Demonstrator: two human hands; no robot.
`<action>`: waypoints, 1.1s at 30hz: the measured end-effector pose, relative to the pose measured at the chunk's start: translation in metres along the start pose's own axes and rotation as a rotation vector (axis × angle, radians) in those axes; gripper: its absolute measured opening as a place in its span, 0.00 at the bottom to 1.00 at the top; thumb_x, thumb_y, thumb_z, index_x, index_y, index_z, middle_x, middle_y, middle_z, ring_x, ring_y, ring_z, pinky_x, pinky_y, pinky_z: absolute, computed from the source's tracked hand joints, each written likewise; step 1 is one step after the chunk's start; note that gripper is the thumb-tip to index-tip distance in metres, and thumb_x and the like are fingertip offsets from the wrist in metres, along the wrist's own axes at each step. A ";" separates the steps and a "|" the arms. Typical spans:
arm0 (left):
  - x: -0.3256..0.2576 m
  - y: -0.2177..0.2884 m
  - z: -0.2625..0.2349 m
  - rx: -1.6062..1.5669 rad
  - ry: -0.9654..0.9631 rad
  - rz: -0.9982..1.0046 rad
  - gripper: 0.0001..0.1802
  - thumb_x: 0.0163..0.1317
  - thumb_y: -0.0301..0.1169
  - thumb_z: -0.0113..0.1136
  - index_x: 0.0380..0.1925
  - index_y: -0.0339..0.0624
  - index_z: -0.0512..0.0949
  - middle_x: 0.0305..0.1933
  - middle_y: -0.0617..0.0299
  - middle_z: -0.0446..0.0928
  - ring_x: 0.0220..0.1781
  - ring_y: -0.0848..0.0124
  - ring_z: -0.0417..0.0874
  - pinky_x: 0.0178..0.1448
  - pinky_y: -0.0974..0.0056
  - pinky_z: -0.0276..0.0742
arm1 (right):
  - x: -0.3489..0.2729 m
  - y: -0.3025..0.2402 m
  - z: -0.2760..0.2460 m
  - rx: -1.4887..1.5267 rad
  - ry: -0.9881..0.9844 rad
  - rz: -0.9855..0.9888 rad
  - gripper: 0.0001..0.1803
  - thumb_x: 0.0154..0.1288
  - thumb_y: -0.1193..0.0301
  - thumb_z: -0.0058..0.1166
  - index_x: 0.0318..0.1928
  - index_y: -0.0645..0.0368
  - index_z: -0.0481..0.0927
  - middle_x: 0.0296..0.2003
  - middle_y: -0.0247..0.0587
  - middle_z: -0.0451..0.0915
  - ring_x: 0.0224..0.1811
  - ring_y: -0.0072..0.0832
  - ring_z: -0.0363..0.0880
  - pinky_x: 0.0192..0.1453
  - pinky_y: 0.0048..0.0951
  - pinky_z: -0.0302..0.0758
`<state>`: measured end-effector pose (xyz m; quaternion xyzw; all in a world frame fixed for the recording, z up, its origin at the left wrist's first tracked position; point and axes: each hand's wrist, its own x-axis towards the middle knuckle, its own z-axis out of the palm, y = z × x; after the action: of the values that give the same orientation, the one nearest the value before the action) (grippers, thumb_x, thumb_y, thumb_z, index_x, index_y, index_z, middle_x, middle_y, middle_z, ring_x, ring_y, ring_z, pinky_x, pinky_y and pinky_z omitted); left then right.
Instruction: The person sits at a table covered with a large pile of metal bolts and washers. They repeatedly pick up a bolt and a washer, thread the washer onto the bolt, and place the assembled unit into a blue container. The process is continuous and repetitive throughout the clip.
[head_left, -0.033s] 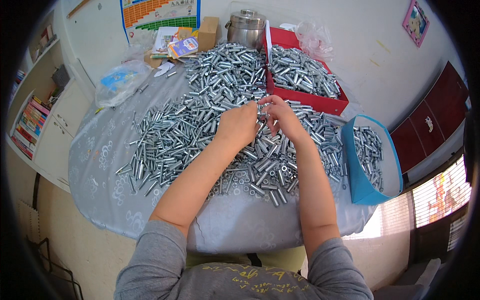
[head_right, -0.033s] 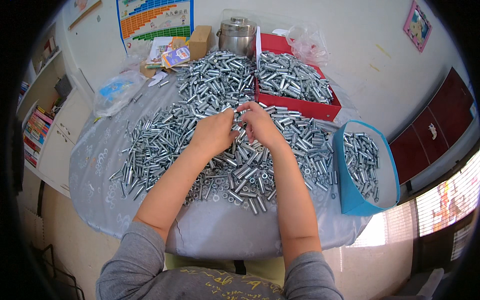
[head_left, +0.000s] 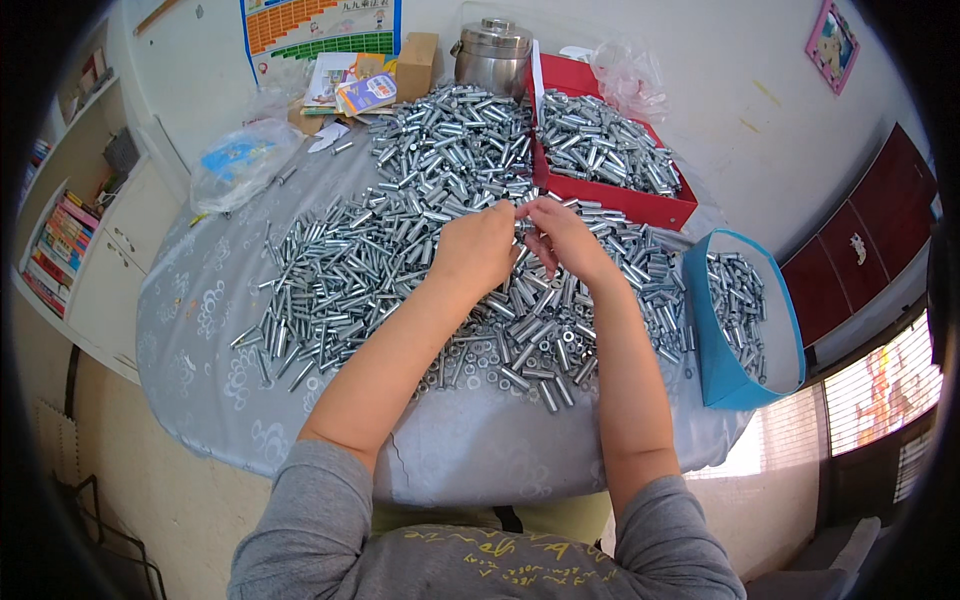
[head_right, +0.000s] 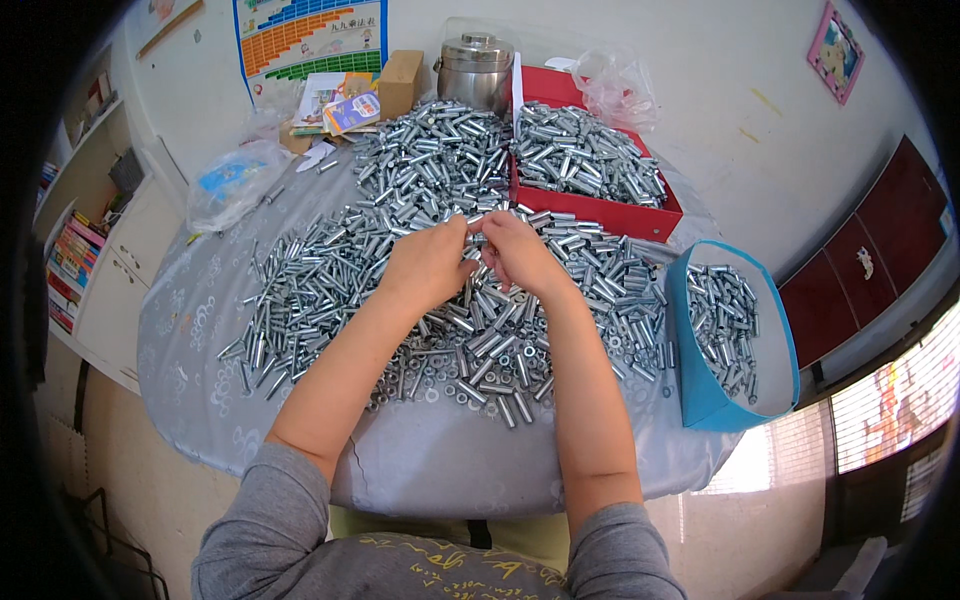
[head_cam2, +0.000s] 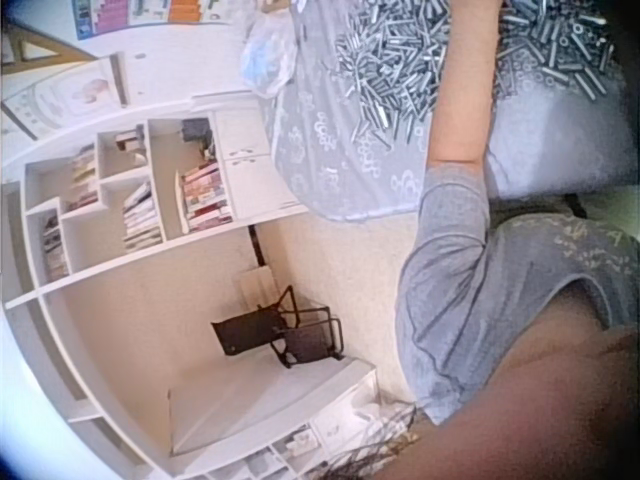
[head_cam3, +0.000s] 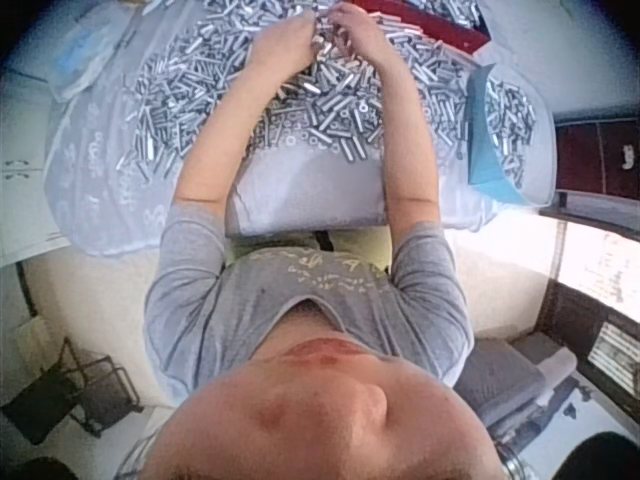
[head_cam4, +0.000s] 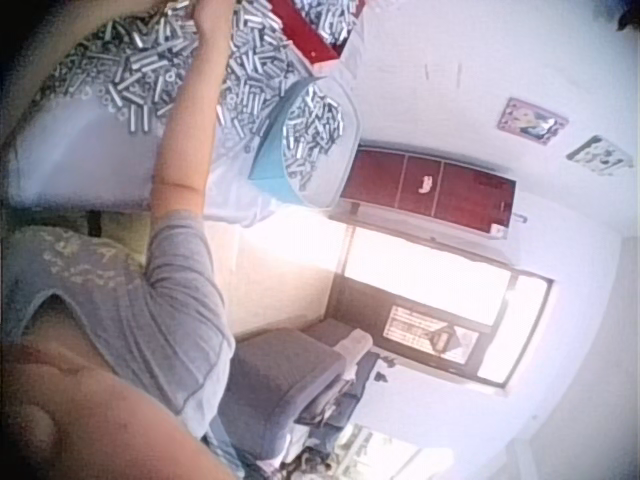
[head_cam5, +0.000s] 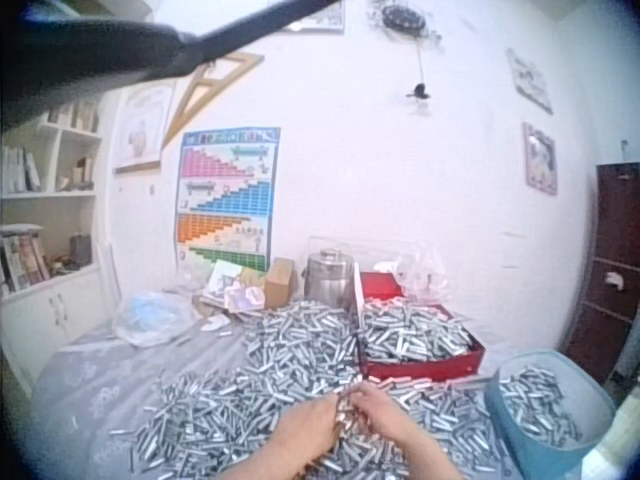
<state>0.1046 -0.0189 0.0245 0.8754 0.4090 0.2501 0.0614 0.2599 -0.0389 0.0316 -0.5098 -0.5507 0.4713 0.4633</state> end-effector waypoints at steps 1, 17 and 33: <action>0.000 0.000 0.000 -0.001 0.003 0.004 0.18 0.49 0.34 0.64 0.35 0.38 0.68 0.31 0.55 0.78 0.35 0.56 0.81 0.36 0.55 0.75 | 0.001 0.001 0.001 -0.026 0.007 0.009 0.16 0.56 0.72 0.40 0.45 0.64 0.70 0.19 0.33 0.68 0.11 0.19 0.64 0.13 0.23 0.64; 0.000 -0.002 0.001 0.037 -0.014 -0.007 0.19 0.49 0.35 0.64 0.34 0.38 0.67 0.30 0.55 0.77 0.36 0.57 0.81 0.37 0.55 0.75 | 0.010 0.022 -0.007 -0.750 0.400 -0.117 0.22 0.61 0.55 0.46 0.39 0.62 0.79 0.30 0.47 0.77 0.37 0.38 0.77 0.43 0.34 0.71; 0.001 -0.001 0.001 0.049 0.009 0.027 0.20 0.50 0.35 0.64 0.35 0.38 0.65 0.29 0.52 0.78 0.35 0.55 0.81 0.34 0.54 0.75 | -0.002 0.001 -0.009 -0.335 -0.026 -0.034 0.20 0.59 0.57 0.53 0.31 0.65 0.80 0.22 0.33 0.77 0.23 0.18 0.74 0.27 0.21 0.69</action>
<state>0.1048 -0.0170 0.0239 0.8809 0.4035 0.2449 0.0349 0.2685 -0.0404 0.0321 -0.5646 -0.6359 0.3716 0.3725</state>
